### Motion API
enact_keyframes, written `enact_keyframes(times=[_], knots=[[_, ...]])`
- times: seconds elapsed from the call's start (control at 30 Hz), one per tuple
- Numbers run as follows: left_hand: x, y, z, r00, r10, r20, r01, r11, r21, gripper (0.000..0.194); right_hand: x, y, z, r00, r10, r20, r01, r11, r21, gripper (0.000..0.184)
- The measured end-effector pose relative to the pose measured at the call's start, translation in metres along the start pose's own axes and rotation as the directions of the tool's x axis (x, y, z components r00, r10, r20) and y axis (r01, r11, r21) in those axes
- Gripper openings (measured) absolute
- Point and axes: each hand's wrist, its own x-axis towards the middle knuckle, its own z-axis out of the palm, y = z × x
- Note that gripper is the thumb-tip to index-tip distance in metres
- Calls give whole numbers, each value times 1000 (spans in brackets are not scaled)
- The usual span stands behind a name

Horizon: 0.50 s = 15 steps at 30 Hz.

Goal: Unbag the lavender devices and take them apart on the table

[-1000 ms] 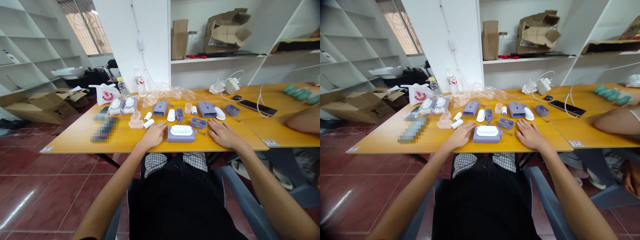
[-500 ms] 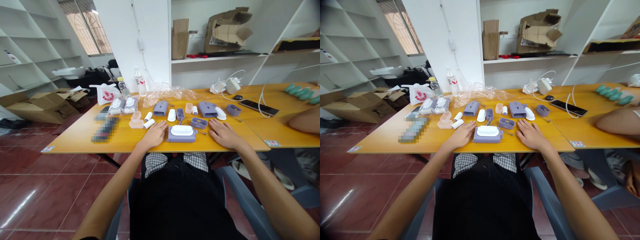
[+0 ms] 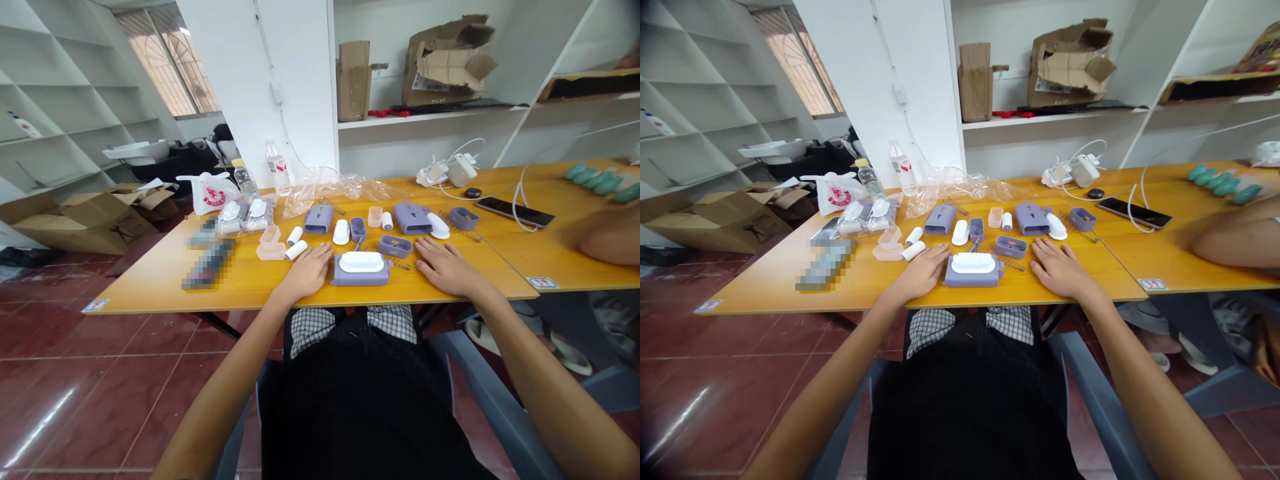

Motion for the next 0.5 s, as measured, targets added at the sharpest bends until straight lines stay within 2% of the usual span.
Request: enact_keyframes(times=[0.5], knots=[[0, 4, -4, 1000, -6, -2, 6, 1000, -6, 52, 1, 2, 2, 1000, -8, -3, 8, 1000, -1, 68]])
